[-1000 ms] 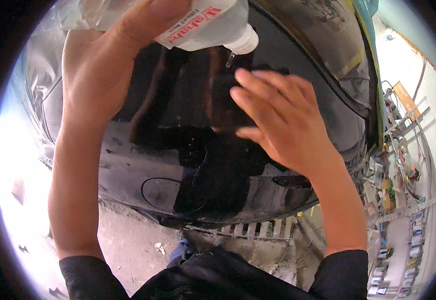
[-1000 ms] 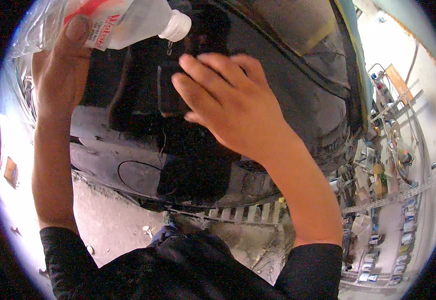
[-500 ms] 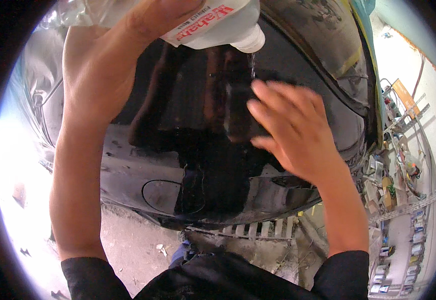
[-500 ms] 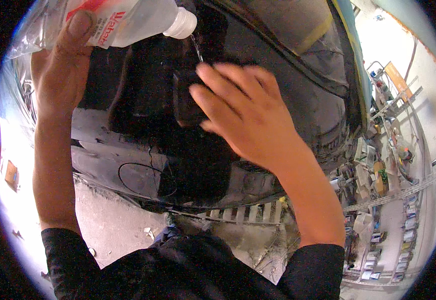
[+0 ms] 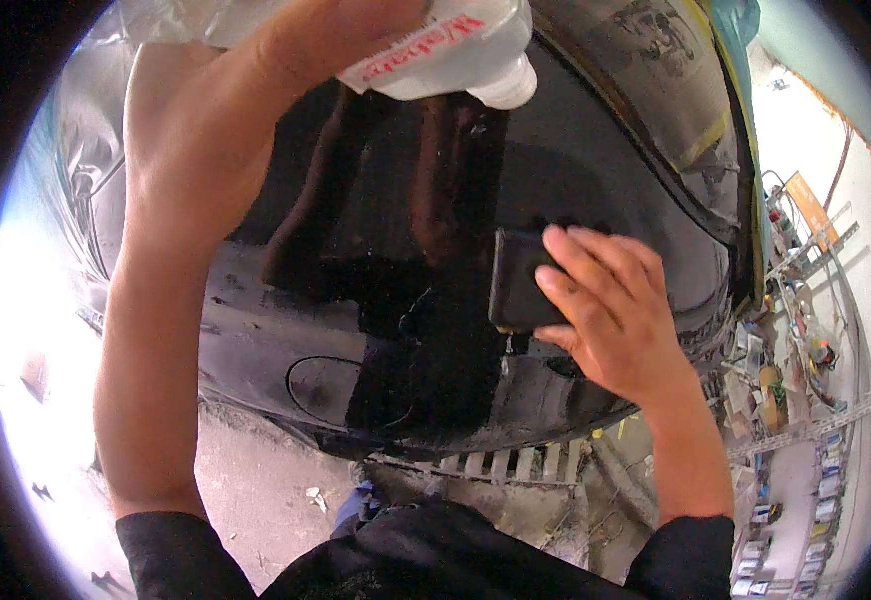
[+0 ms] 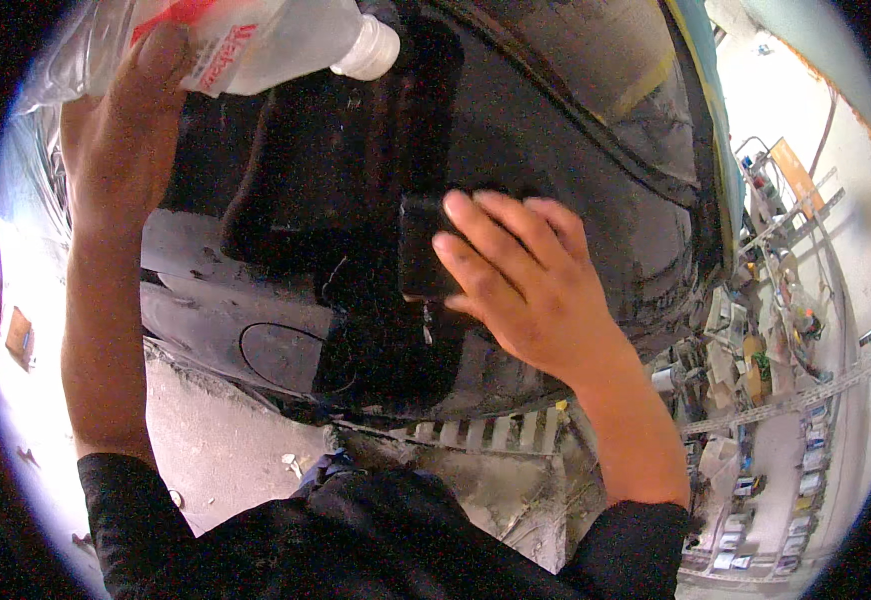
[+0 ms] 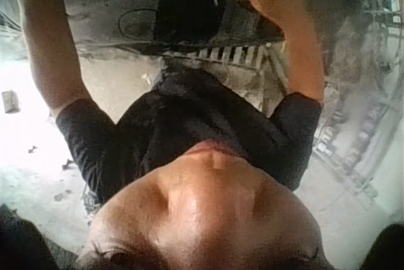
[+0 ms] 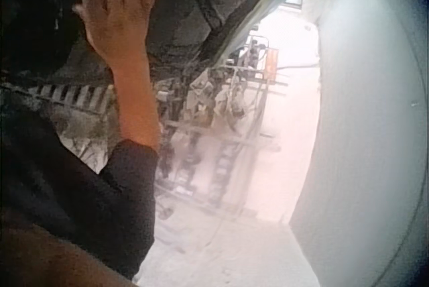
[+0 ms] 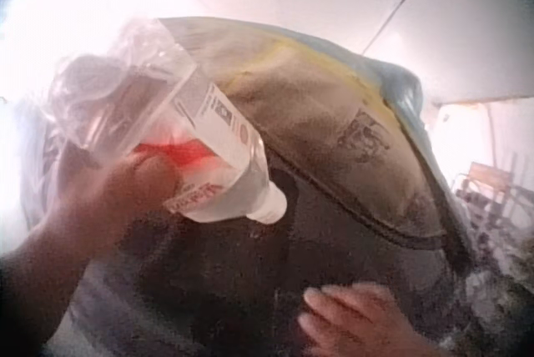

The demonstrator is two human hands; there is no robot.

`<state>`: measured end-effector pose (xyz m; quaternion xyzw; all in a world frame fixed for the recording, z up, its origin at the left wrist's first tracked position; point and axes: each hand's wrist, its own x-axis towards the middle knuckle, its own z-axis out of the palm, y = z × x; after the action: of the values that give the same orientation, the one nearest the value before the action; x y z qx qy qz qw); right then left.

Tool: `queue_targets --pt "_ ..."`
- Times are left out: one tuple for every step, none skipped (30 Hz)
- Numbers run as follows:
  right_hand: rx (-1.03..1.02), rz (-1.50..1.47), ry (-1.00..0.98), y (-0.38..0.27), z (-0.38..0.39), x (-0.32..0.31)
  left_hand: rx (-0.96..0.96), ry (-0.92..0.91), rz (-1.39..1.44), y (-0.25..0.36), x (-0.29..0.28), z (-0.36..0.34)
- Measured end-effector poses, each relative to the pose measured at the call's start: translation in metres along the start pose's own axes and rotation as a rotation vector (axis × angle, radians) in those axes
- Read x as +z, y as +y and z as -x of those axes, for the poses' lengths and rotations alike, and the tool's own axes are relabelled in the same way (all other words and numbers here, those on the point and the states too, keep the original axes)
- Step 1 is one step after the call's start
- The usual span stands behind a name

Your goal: The person pours water from a plastic bottle onto a black car hood and rubs the surface with a sanding block. They repeatedly wet the block and continue sanding the same area, occasionally pausing to feel the surface with their hand.

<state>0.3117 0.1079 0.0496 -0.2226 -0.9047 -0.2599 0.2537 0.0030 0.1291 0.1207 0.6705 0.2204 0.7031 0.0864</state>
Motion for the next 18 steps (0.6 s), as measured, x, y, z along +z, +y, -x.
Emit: queue_targets --pt "-0.001 -0.012 -0.002 0.006 -0.011 0.002 0.007 0.003 -0.007 0.000 0.000 0.000" --pt "0.002 -0.018 -0.002 0.011 -0.025 0.002 0.009 0.000 -0.006 -0.001 0.002 0.000" --pt "0.003 -0.019 0.016 0.014 -0.041 0.002 0.013 -0.002 -0.007 0.000 0.005 -0.001" --pt "0.001 -0.014 0.024 0.016 -0.049 0.002 0.016 0.001 -0.011 -0.001 0.006 -0.002" --pt "-0.003 -0.016 0.032 0.016 -0.057 0.004 0.017 0.005 -0.018 0.000 0.006 -0.001" --pt "-0.006 -0.018 0.040 0.015 -0.060 0.006 0.020 0.010 -0.032 0.001 0.005 -0.001" --pt "0.010 -0.031 0.033 0.008 -0.050 0.005 0.027 0.016 -0.046 0.002 0.003 -0.001" --pt "0.007 -0.033 0.031 0.000 -0.031 0.008 0.032 0.030 -0.052 0.001 0.001 0.000" --pt "-0.004 -0.030 0.030 -0.007 -0.011 0.010 0.035 0.038 -0.042 0.004 -0.001 -0.001" --pt "-0.009 -0.033 0.024 -0.009 0.001 0.013 0.037 0.041 -0.040 0.004 0.000 0.000" --pt "0.008 -0.041 0.011 -0.009 0.001 0.009 0.028 0.027 -0.019 0.004 0.002 0.001" --pt "0.006 -0.033 0.016 -0.008 -0.007 0.007 0.020 0.013 -0.013 0.005 0.002 0.002" --pt "0.006 -0.024 0.021 -0.003 -0.025 0.008 -0.021 -0.002 0.058 0.006 0.000 0.002" --pt "-0.004 -0.014 0.030 0.003 -0.047 0.009 -0.029 0.017 0.026 0.010 0.000 0.000" --pt "-0.042 0.017 0.069 0.010 -0.061 0.011 -0.041 0.031 0.006 0.010 0.003 0.000" --pt "-0.037 0.022 0.060 0.011 -0.062 0.010 -0.026 0.072 -0.111 0.012 0.010 0.001" --pt "-0.037 0.015 0.058 0.009 -0.064 0.012 -0.008 0.081 -0.161 0.011 0.007 0.002" --pt "-0.038 0.009 0.055 0.008 -0.066 0.014 0.010 0.090 -0.212 0.010 0.004 0.002"
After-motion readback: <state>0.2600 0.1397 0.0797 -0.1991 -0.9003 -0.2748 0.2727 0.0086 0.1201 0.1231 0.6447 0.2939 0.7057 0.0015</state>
